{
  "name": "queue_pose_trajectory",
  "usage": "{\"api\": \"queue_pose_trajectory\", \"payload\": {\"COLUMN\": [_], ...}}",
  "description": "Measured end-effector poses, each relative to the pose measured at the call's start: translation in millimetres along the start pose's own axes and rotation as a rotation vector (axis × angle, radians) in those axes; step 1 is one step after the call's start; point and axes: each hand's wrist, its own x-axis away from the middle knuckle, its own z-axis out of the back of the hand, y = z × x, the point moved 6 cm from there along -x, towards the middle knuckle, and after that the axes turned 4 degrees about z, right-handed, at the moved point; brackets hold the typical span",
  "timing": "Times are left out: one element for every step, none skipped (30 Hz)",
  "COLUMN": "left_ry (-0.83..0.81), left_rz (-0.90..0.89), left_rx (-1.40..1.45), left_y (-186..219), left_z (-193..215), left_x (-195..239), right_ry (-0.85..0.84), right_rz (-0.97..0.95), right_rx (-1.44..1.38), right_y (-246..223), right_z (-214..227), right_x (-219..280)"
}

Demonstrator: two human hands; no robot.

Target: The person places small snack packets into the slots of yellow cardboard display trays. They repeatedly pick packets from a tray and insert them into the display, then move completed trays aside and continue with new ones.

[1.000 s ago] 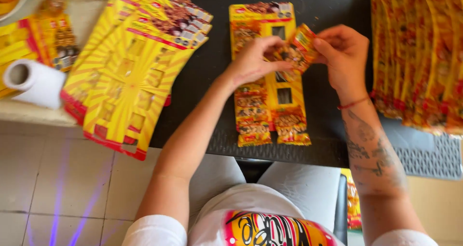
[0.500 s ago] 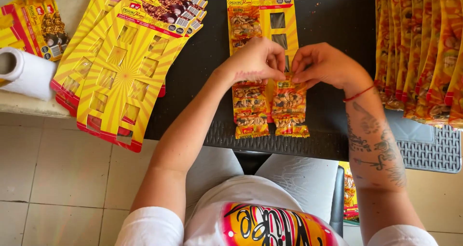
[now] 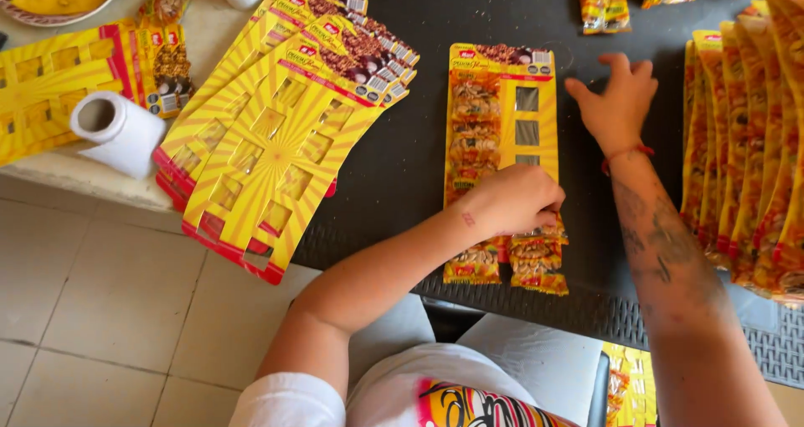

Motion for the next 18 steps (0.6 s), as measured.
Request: {"api": "queue_pose_trajectory", "payload": {"left_ry": [-0.042,-0.039,-0.054,-0.066,-0.062,-0.052,-0.043,-0.033,-0.043,-0.054,-0.045,-0.080,-0.115,-0.112,-0.109,-0.109,-0.110,-0.067], "left_rz": [0.069,0.055,0.000,-0.046,-0.050,-0.095,-0.140,-0.130,-0.121,-0.111,-0.100,-0.065,-0.030,-0.024,-0.008,0.005,0.007,-0.088], "left_rx": [-0.098,-0.092,-0.107,-0.131,-0.133,-0.108,-0.083,-0.093,-0.066,-0.036,-0.042,-0.017,0.010,0.011,-0.001,-0.012,-0.008,-0.010], "left_y": [-8,-8,-6,-7,-11,-14,-18,-20,-23,-25,-27,-27,-28,-28,-28,-26,-31,-28], "left_z": [-11,-13,-15,-14,-21,-26,-30,-32,-34,-39,-33,-32,-32,-28,-24,-21,-20,-19], "left_x": [-7,-8,-9,-7,-11,-13,-14,-16,-17,-17,-17,-16,-16,-14,-12,-11,-14,-16], "right_ry": [0.055,0.057,-0.010,-0.074,-0.069,-0.203,-0.336,-0.331,-0.341,-0.355,-0.353,-0.170,0.015,0.013,-0.015,-0.044,-0.048,-0.051], "right_rz": [0.027,0.026,-0.015,-0.052,-0.049,-0.039,-0.026,-0.011,0.037,0.083,0.096,0.212,0.326,0.331,0.283,0.231,0.232,0.249], "right_rx": [0.101,0.115,0.171,0.216,0.219,0.186,0.153,0.145,0.160,0.174,0.166,0.223,0.275,0.270,0.389,0.511,0.510,0.597], "right_y": [-6,-7,-5,-8,-9,-13,-19,-18,-19,-19,-3,8,20,7,-2,-8,-9,-10], "right_z": [3,-3,-12,-25,-20,-27,-34,-39,-46,-53,-70,-76,-82,-76,-71,-63,-58,-53], "right_x": [-15,-29,-44,-61,-76,-91,-106,-112,-118,-120,-121,-121,-118,-108,-98,-85,-74,-60]}}
